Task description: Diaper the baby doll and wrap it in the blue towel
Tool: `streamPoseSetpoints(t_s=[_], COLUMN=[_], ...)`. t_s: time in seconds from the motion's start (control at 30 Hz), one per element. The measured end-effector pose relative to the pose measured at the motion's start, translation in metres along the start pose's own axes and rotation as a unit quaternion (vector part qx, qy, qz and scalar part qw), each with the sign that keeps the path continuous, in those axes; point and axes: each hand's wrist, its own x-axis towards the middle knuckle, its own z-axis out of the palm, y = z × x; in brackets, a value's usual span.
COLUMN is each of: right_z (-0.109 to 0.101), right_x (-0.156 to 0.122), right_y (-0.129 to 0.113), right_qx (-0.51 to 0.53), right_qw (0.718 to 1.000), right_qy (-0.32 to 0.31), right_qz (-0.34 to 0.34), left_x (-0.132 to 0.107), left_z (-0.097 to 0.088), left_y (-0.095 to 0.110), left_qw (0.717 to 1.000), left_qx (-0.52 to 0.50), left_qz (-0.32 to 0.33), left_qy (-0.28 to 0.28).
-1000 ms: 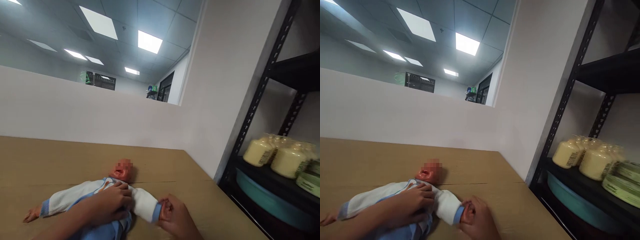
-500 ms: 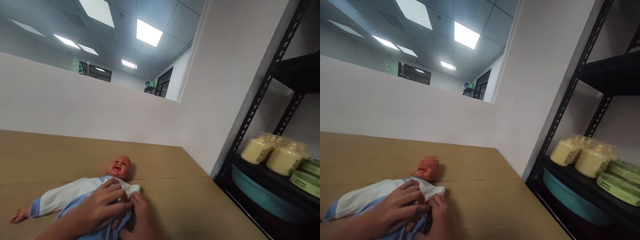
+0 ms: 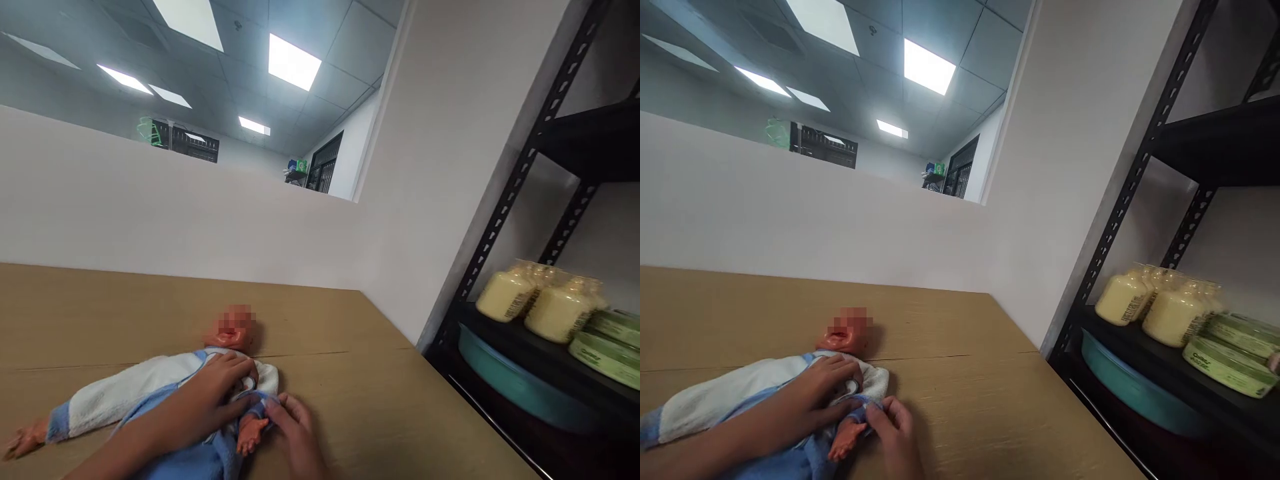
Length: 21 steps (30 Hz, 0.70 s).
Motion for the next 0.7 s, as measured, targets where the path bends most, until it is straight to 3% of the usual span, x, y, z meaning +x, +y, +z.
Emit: streamPoseSetpoints(t_s=[0.27,0.37,0.5,0.57,0.7], right_z=[0.003,-0.005,-0.012,-0.01,-0.001], right_x=[0.009,0.008,0.014,0.022,0.041], right_y=[0.018,0.008,-0.016,-0.019,-0.008], right_qx=[0.008,-0.153,-0.343,-0.337,-0.184], right_qw=[0.998,0.987,0.934,0.931,0.978], right_qy=[0.07,0.057,0.042,0.058,0.002], right_qz=[0.001,-0.015,-0.094,-0.13,-0.094], left_x=[0.003,0.006,0.009,0.01,0.01], left_z=[0.014,0.016,0.018,0.021,0.023], left_y=[-0.002,0.003,0.009,0.009,0.005], left_qw=[0.998,0.997,0.998,0.997,0.993], left_qx=[0.04,0.046,0.035,0.024,0.027], left_qz=[-0.049,-0.051,-0.041,-0.038,-0.031], left_qy=[0.011,0.022,0.044,0.064,0.115])
